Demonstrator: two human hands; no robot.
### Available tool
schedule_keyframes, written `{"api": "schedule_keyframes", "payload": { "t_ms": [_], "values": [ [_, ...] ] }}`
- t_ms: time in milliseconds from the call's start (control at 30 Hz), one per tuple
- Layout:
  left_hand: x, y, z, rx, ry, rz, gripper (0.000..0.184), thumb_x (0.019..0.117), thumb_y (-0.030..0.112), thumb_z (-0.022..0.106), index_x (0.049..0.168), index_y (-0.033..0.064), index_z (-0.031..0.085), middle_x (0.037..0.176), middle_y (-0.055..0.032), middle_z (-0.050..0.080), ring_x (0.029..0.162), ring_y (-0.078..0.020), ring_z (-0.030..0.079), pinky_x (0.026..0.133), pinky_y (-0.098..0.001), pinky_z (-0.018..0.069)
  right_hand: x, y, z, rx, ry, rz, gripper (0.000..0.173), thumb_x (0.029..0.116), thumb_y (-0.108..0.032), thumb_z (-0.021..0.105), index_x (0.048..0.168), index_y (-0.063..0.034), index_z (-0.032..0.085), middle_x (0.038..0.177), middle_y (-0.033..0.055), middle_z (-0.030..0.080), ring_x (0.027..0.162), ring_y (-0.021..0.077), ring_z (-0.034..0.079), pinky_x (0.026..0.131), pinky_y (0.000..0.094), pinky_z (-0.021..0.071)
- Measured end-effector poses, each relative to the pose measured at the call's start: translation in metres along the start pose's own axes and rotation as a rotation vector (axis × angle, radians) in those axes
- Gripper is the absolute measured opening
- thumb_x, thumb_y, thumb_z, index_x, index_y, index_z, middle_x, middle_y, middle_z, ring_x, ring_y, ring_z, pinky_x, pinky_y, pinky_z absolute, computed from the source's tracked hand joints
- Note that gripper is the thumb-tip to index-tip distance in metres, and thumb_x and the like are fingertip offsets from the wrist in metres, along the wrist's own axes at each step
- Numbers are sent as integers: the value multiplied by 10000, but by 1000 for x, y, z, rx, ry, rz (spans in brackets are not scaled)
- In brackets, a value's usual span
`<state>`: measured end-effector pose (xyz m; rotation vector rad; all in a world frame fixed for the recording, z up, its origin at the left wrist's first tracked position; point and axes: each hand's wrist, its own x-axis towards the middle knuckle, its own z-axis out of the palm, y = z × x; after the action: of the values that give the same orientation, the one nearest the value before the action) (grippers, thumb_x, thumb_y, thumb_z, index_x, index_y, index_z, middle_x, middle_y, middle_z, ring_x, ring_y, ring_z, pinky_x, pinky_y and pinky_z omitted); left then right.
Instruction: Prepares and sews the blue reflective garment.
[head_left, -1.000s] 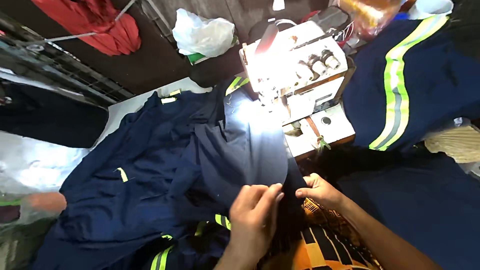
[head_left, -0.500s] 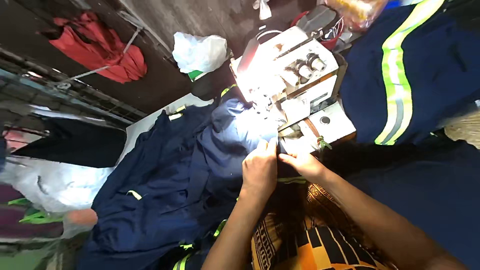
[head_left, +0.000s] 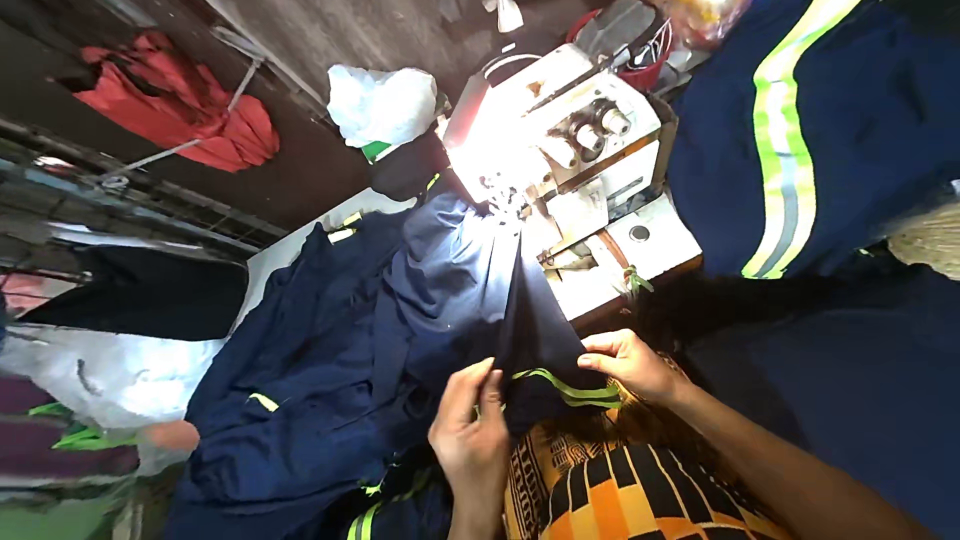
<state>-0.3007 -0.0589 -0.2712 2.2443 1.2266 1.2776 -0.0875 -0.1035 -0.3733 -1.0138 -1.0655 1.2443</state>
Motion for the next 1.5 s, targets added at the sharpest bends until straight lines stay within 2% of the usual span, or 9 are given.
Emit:
{"api": "schedule_keyframes", "payload": {
  "t_ms": [100, 267, 567, 733, 833, 967, 1167, 1400, 1500],
  "values": [
    [15, 10, 3, -114, 102, 64, 209, 1024, 79, 554, 1018, -75, 696, 968, -4, 711, 940, 69, 642, 879, -110, 523, -7, -1, -4, 83, 10, -36, 147, 957, -16, 618, 1009, -9, 756, 963, -16, 761, 901, 0, 696, 858, 211, 586],
    [15, 14, 26, 131, -240, 320, 180, 994, 77, 576, 1027, 47, 751, 911, -75, 709, 861, -98, 686, 796, -192, 565, -1, -3, -4, 122, 39, -64, 163, 957, 17, 599, 1015, 2, 750, 970, -14, 759, 911, 3, 696, 872, 212, 582],
    [65, 1, 66, 279, -236, 371, 171, 976, 110, 625, 997, 34, 777, 888, -116, 725, 843, -227, 722, 770, -325, 598, 64, -31, 18, 237, 200, -113, 157, 969, 20, 591, 1012, 21, 742, 952, 38, 738, 904, 50, 685, 862, 244, 571],
    [58, -1, 61, 214, -190, 353, 146, 889, 61, 679, 971, 71, 800, 891, -97, 732, 865, -193, 698, 801, -267, 565, 60, -38, 17, 207, 224, -105, 112, 934, 36, 635, 970, 23, 741, 934, 50, 737, 875, 66, 694, 834, 238, 585],
    [40, -6, 61, 165, -150, 361, 95, 909, 126, 720, 931, 82, 801, 874, -70, 729, 883, -161, 672, 817, -236, 532, 44, -35, 19, 171, 241, -78, 96, 919, 40, 655, 954, 29, 744, 926, 54, 744, 869, 60, 702, 837, 227, 591],
    [29, -11, 62, 106, -151, 391, 106, 926, 104, 709, 960, 80, 806, 877, -72, 719, 891, -163, 658, 836, -242, 523, 28, -31, 26, 76, 298, -59, 80, 895, 11, 688, 867, -38, 745, 811, -40, 721, 753, -34, 642, 716, 158, 538],
    [30, -12, 58, 135, -187, 475, 137, 949, 122, 678, 973, 112, 812, 851, -58, 733, 848, -191, 660, 790, -302, 518, 20, -38, 35, -18, 326, -47, 140, 895, 30, 628, 928, 4, 762, 1014, 62, 677, 919, -5, 646, 798, 138, 550],
    [24, -16, 61, 137, -108, 496, 132, 949, 240, 720, 991, 159, 816, 905, -28, 728, 955, -194, 636, 877, -326, 488, 12, -60, 37, 121, 278, 152, 262, 934, 60, 465, 982, 18, 720, 1003, 39, 711, 951, 31, 649, 859, 211, 538],
    [24, -15, 66, 145, -88, 523, 132, 967, 159, 670, 966, 126, 797, 889, -48, 719, 973, -218, 626, 926, -338, 459, 13, -58, 35, -120, 306, 78, 282, 928, 37, 463, 980, 5, 738, 1003, 38, 709, 929, 9, 644, 837, 192, 534]
  ]
}}
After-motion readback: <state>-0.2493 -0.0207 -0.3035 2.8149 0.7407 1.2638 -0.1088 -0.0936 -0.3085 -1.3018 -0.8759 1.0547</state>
